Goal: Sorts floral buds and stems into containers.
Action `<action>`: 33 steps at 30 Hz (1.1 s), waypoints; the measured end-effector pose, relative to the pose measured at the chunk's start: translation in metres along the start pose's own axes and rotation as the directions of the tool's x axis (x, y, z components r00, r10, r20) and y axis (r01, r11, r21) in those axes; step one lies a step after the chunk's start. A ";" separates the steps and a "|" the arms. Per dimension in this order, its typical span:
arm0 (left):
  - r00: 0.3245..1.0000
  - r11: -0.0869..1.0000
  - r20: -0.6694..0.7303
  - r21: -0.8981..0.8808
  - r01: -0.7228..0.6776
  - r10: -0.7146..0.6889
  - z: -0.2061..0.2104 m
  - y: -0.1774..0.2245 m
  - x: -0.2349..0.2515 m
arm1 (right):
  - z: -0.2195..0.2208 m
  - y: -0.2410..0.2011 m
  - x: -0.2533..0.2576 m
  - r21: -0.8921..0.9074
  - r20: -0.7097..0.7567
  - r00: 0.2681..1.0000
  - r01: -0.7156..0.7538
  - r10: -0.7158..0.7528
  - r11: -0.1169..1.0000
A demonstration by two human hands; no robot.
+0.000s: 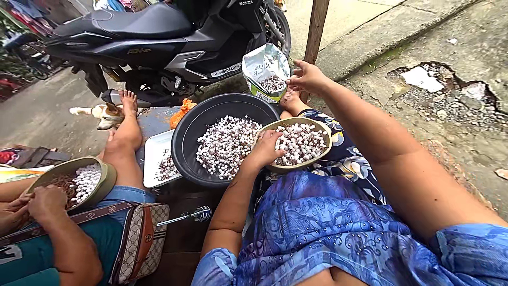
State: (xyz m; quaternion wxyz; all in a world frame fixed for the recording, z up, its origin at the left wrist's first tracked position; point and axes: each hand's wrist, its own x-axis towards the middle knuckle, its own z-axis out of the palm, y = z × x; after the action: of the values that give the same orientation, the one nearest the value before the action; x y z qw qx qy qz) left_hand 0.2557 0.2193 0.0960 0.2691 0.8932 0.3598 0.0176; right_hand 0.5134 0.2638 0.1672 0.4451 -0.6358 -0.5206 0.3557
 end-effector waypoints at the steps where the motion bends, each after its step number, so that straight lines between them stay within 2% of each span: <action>1: 0.999 0.998 0.044 0.055 -0.004 0.002 0.005 0.001 0.004 | 0.001 0.002 -0.003 -0.096 0.004 0.999 0.051 -0.051 0.994; 4: 0.982 0.984 0.185 0.176 -0.016 -0.018 0.012 0.006 0.010 | 0.016 0.024 -0.033 -0.309 0.206 0.973 0.166 -0.104 0.936; 5: 0.974 0.977 0.225 0.212 -0.032 -0.017 0.014 0.008 0.011 | 0.022 0.032 -0.045 -0.369 0.317 0.946 0.189 -0.068 0.910; 7: 0.961 0.969 0.278 0.239 -0.064 -0.005 0.014 0.012 0.009 | 0.032 0.038 -0.073 -0.498 0.512 0.854 0.204 0.096 0.843; 8: 0.963 0.969 0.271 0.236 -0.074 0.008 0.014 0.013 0.008 | 0.037 0.043 -0.087 -0.545 0.552 0.822 0.230 0.138 0.806; 9: 0.967 0.970 0.254 0.228 -0.083 0.024 0.015 0.013 0.008 | 0.042 0.055 -0.097 -0.556 0.560 0.820 0.266 0.119 0.788; 13: 0.977 0.974 0.207 0.204 -0.100 0.057 0.019 0.010 0.005 | 0.050 0.070 -0.124 -0.637 0.516 0.841 0.252 0.161 0.728; 20: 0.979 0.982 0.196 0.167 -0.091 0.057 0.021 0.015 0.003 | 0.053 0.076 -0.131 -0.632 0.472 0.877 0.266 0.089 0.728; 25: 0.994 0.993 -0.010 0.049 -0.112 0.113 0.011 0.012 -0.003 | 0.044 0.059 -0.133 -0.555 0.401 0.914 0.292 -0.057 0.779; 28: 0.986 0.992 -0.139 -0.077 -0.101 0.089 0.001 0.011 -0.009 | 0.038 0.056 -0.131 -0.459 0.348 0.921 0.333 -0.178 0.824; 31: 0.966 0.958 -0.258 -0.265 -0.105 0.035 0.002 -0.002 -0.007 | 0.036 0.047 -0.135 -0.329 0.247 0.956 0.234 -0.156 0.915; 33: 0.966 0.881 -0.254 -0.468 -0.075 -0.053 0.004 -0.010 -0.003 | 0.036 0.047 -0.136 -0.231 0.202 0.971 0.173 -0.127 0.957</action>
State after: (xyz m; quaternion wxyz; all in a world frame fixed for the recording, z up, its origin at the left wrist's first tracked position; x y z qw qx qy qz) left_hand 0.2478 0.2212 0.0886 0.4295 0.7924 0.3715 0.2229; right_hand 0.4689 0.1353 0.1095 0.3379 -0.6090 -0.6469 0.3107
